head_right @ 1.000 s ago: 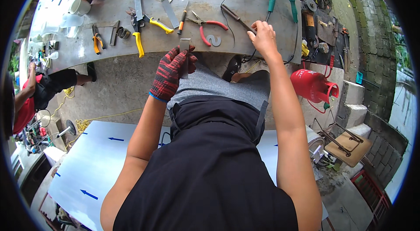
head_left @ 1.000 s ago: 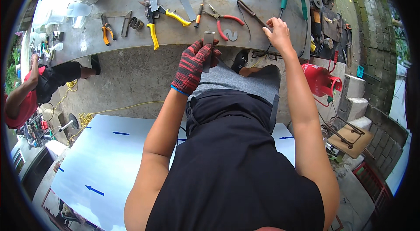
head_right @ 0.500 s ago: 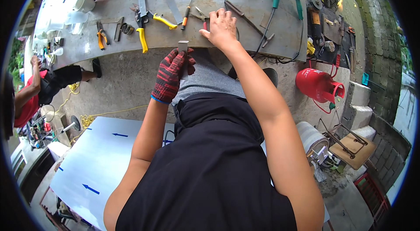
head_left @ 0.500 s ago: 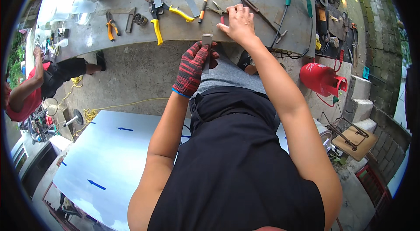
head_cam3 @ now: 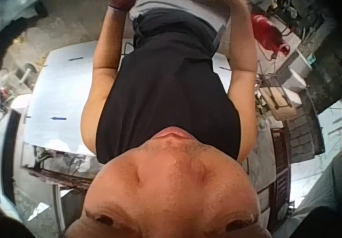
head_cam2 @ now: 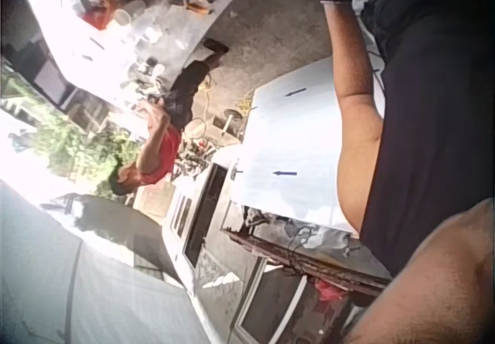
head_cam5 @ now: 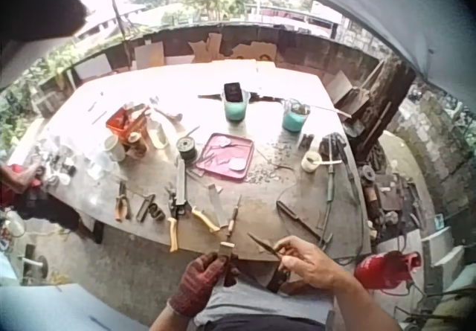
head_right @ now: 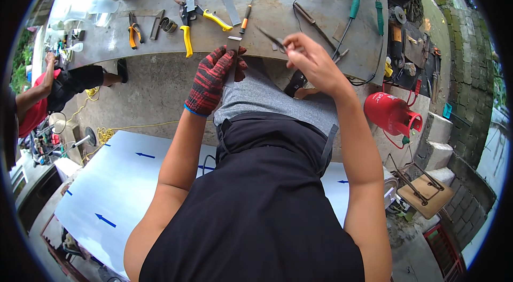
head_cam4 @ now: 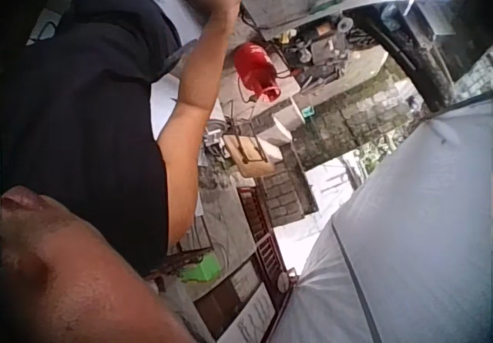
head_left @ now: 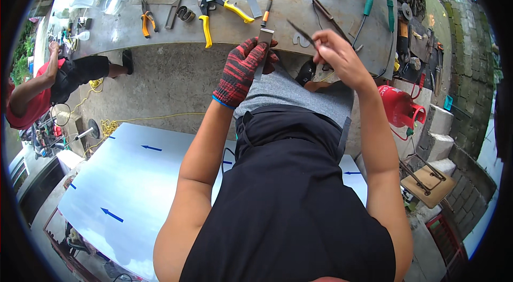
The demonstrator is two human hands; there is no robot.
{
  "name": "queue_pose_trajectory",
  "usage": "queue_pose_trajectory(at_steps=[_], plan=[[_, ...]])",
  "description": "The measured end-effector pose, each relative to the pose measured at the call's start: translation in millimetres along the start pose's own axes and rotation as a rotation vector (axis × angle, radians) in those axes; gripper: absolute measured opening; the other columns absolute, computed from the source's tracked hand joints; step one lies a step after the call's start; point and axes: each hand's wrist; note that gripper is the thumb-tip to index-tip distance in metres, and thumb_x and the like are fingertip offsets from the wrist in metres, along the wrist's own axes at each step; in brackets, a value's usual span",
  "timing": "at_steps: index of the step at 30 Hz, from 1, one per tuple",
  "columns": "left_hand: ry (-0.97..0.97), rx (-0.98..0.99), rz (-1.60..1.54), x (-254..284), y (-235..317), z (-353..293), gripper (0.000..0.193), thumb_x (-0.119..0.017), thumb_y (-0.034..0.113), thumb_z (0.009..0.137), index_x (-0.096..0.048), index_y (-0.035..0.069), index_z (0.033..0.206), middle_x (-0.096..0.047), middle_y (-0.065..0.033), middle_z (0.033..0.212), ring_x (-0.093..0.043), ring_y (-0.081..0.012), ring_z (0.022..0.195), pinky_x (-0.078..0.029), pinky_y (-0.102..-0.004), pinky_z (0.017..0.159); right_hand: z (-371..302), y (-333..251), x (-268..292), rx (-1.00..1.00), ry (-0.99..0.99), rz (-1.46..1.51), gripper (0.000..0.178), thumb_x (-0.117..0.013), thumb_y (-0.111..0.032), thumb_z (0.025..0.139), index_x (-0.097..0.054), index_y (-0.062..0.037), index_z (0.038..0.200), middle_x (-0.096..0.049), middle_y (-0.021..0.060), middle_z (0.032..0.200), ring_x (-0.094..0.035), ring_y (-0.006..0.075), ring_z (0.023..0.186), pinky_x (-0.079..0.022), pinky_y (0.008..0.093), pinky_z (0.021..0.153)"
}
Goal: The person prepares a small metal piece by cleaning it with a file and sandpaper. They then apply flux to the metal and use a soldering iron to melt solder onto the surface, creating a joint.
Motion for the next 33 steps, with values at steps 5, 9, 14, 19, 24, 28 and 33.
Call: queue_pose_trajectory(at_steps=[5, 9, 14, 19, 24, 28, 33], plan=[[-0.026, 0.093, 0.013, -25, 11, 1, 0.035, -0.059, 0.027, 0.106, -0.065, -0.001, 0.126, -0.076, -0.0129, 0.098, -0.074, -0.0206, 0.081, -0.06, -0.0309, 0.072, -47, -8, -17, 0.031, 0.07, -0.109, 0.03, -0.052, -0.016, 0.101, -0.057, 0.0002, 0.125, -0.066, 0.0121, 0.107, -0.063, 0.0161, 0.092, -0.052, 0.0321, 0.087], [-0.11, 0.082, 0.017, -32, 11, -3, 0.035, -0.059, 0.027, 0.106, -0.064, -0.001, 0.126, -0.076, -0.0145, 0.101, -0.075, -0.0211, 0.081, -0.061, -0.0322, 0.072, -55, -21, -20, 0.09, 0.16, -0.263, 0.031, -0.053, -0.016, 0.1, -0.056, 0.0007, 0.126, -0.065, 0.0131, 0.102, -0.064, 0.0166, 0.085, -0.053, 0.0326, 0.084], [-0.112, 0.086, 0.072, -46, 12, -15, 0.032, -0.059, 0.026, 0.106, -0.065, 0.001, 0.125, -0.077, -0.0112, 0.099, -0.07, -0.015, 0.074, -0.057, -0.0283, 0.069, -58, -28, -17, 0.16, 0.139, -0.419, 0.03, -0.057, -0.018, 0.1, -0.061, 0.0023, 0.121, -0.061, 0.0116, 0.096, -0.063, 0.018, 0.076, -0.052, 0.0327, 0.075], [-0.136, 0.073, 0.108, -50, 8, -21, 0.03, -0.058, 0.024, 0.106, -0.066, 0.002, 0.124, -0.077, -0.0083, 0.098, -0.065, -0.0111, 0.068, -0.054, -0.0263, 0.066, -62, -34, -16, 0.13, 0.128, -0.458, 0.03, -0.06, -0.019, 0.1, -0.062, 0.0057, 0.117, -0.056, 0.0112, 0.094, -0.057, 0.0203, 0.083, -0.048, 0.0307, 0.078], [-0.175, 0.043, 0.116, -53, 6, -23, 0.029, -0.057, 0.024, 0.106, -0.066, 0.002, 0.123, -0.077, -0.0077, 0.099, -0.064, -0.0101, 0.068, -0.053, -0.0259, 0.065, -66, -30, -15, 0.156, 0.136, -0.434, 0.029, -0.06, -0.018, 0.1, -0.062, 0.0065, 0.116, -0.055, 0.0103, 0.091, -0.054, 0.019, 0.078, -0.046, 0.0301, 0.073], [-0.186, 0.033, 0.15, -56, 9, -25, 0.03, -0.056, 0.025, 0.106, -0.067, 0.003, 0.122, -0.077, -0.0077, 0.099, -0.064, -0.0099, 0.068, -0.053, -0.0261, 0.065, -69, -31, -15, 0.144, 0.137, -0.423, 0.027, -0.061, -0.016, 0.1, -0.063, 0.0067, 0.116, -0.057, 0.0101, 0.091, -0.065, 0.0171, 0.073, -0.05, 0.0291, 0.069], [-0.207, 0.032, 0.123, -55, 7, -24, 0.033, -0.057, 0.029, 0.107, -0.068, 0.002, 0.121, -0.076, -0.0091, 0.098, -0.067, -0.0116, 0.071, -0.054, -0.0272, 0.067, -71, -33, -18, 0.12, 0.164, -0.378, 0.027, -0.062, -0.015, 0.1, -0.065, 0.0069, 0.115, -0.058, 0.0098, 0.089, -0.065, 0.017, 0.072, -0.051, 0.0289, 0.068]])
Point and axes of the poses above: each hand's wrist, its own z-axis towards the middle knuckle, its own x-axis out of the back of the hand, y = z × x
